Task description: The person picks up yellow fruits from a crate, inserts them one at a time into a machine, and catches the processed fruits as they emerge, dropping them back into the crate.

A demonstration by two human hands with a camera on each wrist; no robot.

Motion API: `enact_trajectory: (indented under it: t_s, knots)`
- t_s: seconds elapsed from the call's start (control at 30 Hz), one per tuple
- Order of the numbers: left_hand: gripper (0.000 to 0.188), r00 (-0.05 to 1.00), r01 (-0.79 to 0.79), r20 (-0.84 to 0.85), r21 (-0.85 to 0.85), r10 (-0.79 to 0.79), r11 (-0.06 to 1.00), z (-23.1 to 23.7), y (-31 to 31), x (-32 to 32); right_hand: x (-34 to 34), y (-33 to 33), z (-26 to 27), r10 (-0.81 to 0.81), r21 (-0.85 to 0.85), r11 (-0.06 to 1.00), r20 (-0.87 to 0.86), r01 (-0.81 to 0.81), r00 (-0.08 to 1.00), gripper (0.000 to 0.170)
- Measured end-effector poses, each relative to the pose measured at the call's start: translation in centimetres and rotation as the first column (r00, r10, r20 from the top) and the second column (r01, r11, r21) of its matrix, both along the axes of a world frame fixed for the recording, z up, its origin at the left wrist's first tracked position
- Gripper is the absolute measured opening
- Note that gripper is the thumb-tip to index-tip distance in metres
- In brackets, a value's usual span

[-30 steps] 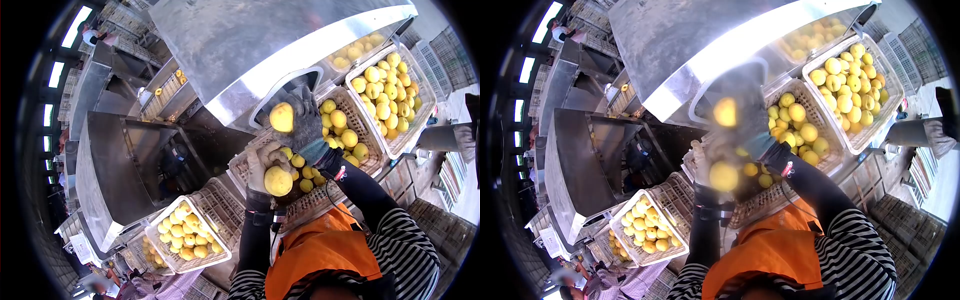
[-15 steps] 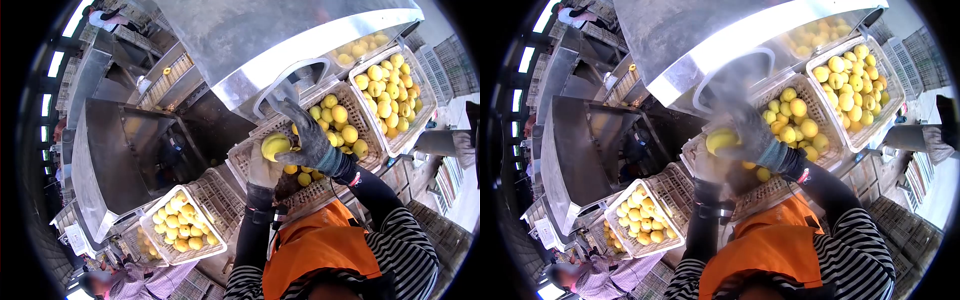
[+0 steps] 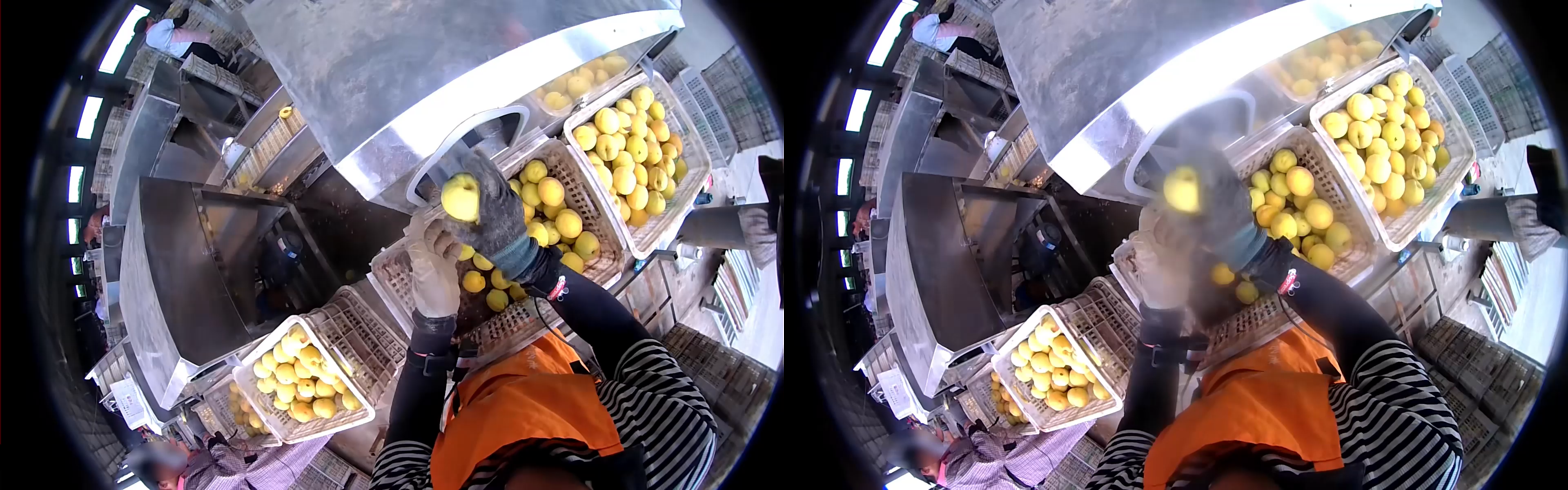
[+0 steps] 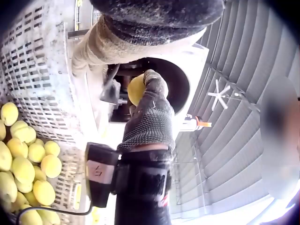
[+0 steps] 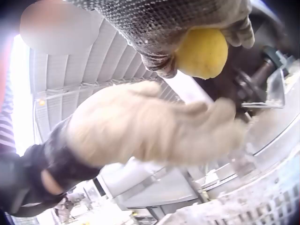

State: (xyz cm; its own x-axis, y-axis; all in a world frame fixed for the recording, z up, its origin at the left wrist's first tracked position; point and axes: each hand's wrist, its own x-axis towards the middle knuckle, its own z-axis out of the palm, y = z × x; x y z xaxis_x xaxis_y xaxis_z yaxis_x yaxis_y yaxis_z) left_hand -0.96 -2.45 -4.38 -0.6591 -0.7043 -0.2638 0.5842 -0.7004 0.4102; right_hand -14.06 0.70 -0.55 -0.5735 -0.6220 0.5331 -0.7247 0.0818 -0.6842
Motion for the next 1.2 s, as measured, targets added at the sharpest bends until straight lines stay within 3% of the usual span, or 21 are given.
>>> enact_trajectory:
  t_s: [0.03,0.07,0.1,0.13,0.17,0.23,0.27,0.3,0.33,0.37,0.4,0.53,0.63,0.77,0.9,0.97,1.0,1.03,1.1,1.17,1.2]
  knots:
    - [0.040,0.977,0.010,-0.208,0.220,0.037,0.976,-6.8,-0.8,1.7,-1.0,-2.2,-0.9,-0.034,0.035,0.999,0.098,0.031,0.995,0.081]
    - [0.054,0.935,0.253,0.341,-0.457,-0.094,0.853,-16.5,-0.8,3.9,-2.5,-4.3,-2.3,-0.047,0.065,0.997,0.100,0.041,0.994,0.079]
    - [0.070,0.653,0.603,0.696,-0.716,0.299,0.351,-25.9,-0.7,6.0,-4.6,-6.8,-4.0,-0.107,0.057,0.992,-0.066,0.110,0.992,0.048]
    - [0.074,0.426,0.621,0.879,-0.456,0.213,0.637,-19.7,0.5,3.5,-4.6,-7.1,-2.8,-0.098,0.073,0.991,-0.161,0.111,0.982,0.056]
    - [0.080,0.226,0.662,0.966,-0.247,0.126,0.708,-17.7,1.1,2.1,-4.2,-6.8,-0.7,-0.101,0.321,0.931,-0.236,0.176,0.966,0.051]
    - [0.092,-0.217,0.706,0.973,0.210,-0.075,0.677,-13.3,2.5,-0.9,-4.6,-2.9,-0.7,-0.050,-0.030,0.999,-0.407,0.042,0.912,0.075]
    - [0.096,0.101,0.610,0.966,0.127,-0.236,0.782,-22.2,3.7,0.6,-3.2,-1.0,0.0,0.149,-0.142,0.980,0.068,-0.138,0.987,0.054]
    - [0.096,0.107,0.605,0.962,0.138,-0.253,0.784,-24.3,5.2,0.4,-2.9,1.4,-1.4,0.239,0.004,0.970,0.146,-0.242,0.960,0.032]
    - [0.095,0.047,0.630,0.976,0.138,-0.215,0.764,-25.7,6.5,-0.1,-1.9,3.3,-7.7,0.101,0.176,0.977,0.102,-0.117,0.990,0.021]
    - [0.094,-0.015,0.654,0.985,0.139,-0.170,0.744,-27.2,7.4,-0.2,-1.8,4.7,-9.3,0.203,0.582,0.813,-0.256,-0.017,0.945,0.016]
    - [0.088,-0.020,0.728,0.971,0.178,-0.238,0.662,-28.4,7.6,0.2,-1.7,4.5,-11.1,0.311,0.856,0.516,-0.170,-0.016,0.935,0.014]
    - [0.080,-0.131,0.762,0.956,-0.072,0.263,0.643,-30.2,9.5,-2.0,-2.1,5.1,-24.5,0.431,0.931,0.365,-0.158,-0.011,0.888,0.010]
    - [0.081,-0.343,0.827,0.933,0.244,0.111,0.506,-21.5,7.2,-3.7,-1.0,3.8,-27.2,0.359,0.914,0.308,-0.370,0.265,0.857,0.008]
    - [0.079,-0.256,0.887,0.952,0.163,0.166,0.433,-21.6,6.5,-2.7,-1.5,4.6,-25.8,0.493,0.887,0.408,-0.414,0.217,0.765,0.006]
    - [0.066,0.081,0.807,0.986,0.020,-0.144,0.591,-21.0,5.3,-1.9,-2.7,4.6,-26.4,0.472,0.837,0.529,-0.424,0.136,0.772,0.008]
    - [0.060,0.470,0.585,0.806,0.020,-0.359,0.811,-24.0,5.9,-0.4,-4.1,4.5,-24.4,0.568,0.915,0.401,-0.289,0.047,0.771,0.020]
    - [0.057,0.629,0.333,0.716,0.102,-0.301,0.937,-22.4,6.8,0.5,-5.0,3.8,-22.3,0.426,0.928,0.331,0.015,-0.172,0.904,0.032]
    - [0.057,0.625,0.334,0.721,0.100,-0.299,0.937,-20.9,7.4,1.7,-5.6,3.6,-19.5,0.249,0.868,0.300,0.330,-0.397,0.911,0.044]
    - [0.060,0.871,0.111,0.455,0.191,-0.188,0.975,-17.8,7.3,3.0,-6.1,4.4,-13.9,0.224,0.842,0.317,0.380,-0.436,0.897,0.062]
    - [0.065,0.896,0.247,0.376,0.021,-0.236,0.969,-9.7,6.4,2.9,-6.1,6.8,-10.2,0.357,0.330,0.686,0.625,-0.649,0.695,0.070]
    - [0.071,0.906,0.270,0.375,-0.159,-0.195,0.950,-6.2,6.1,2.8,-5.3,7.4,-7.0,0.407,0.152,0.718,0.700,-0.679,0.587,0.074]
